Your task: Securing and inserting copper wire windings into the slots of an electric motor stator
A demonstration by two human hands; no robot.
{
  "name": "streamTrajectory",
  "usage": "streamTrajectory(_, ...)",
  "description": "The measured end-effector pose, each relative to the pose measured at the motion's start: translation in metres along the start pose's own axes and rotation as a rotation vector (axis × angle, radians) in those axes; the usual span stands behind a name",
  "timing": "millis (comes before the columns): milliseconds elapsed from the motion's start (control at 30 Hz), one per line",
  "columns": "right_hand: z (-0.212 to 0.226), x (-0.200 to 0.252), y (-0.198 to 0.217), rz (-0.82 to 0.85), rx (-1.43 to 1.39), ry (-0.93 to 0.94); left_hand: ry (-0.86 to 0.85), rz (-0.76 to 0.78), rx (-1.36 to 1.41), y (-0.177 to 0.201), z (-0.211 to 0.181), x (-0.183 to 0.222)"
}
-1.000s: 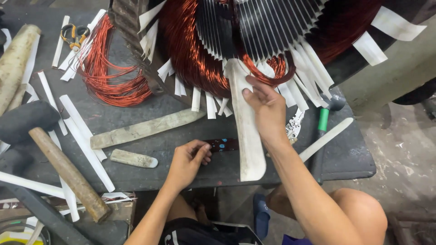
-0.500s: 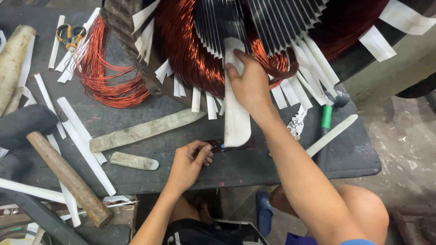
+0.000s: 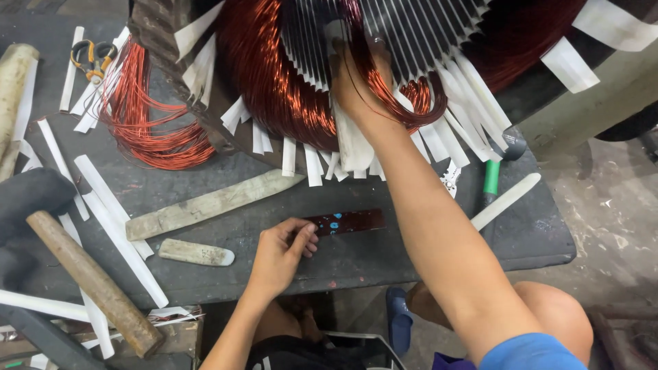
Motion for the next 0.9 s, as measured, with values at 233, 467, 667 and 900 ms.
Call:
streamTrajectory(233,-0.034,-0.041,-0.046,-0.353,-2.327,-0.379,0.016,-0.002,-0.009,-0.001,-0.003,-0.001)
streamTrajectory(467,-0.086,0.031,0.035,-0.7,-1.58,-0.377,0.037,0.0,0.002,0.0,-0.002,0.0)
streamTrajectory(667,-0.076,0.029,0.043,-0.149,-1.641,-0.436,0.071,0.004,0.014,0.002,0.004,-0.005)
streamTrajectory(900,-0.079,-0.012,0.006,-0.07,-1.531,-0.527,0.132,-0.012,0.013,0.002,0.004,-0.005)
Point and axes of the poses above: each hand's wrist, its own x-axis away from the middle knuckle, its own y-axis out of the back of the hand, z = x × y, the point moved 10 cm from there along -x, towards the middle knuckle, and after that the axes turned 2 degrees about -z, right-handed, at the moved point
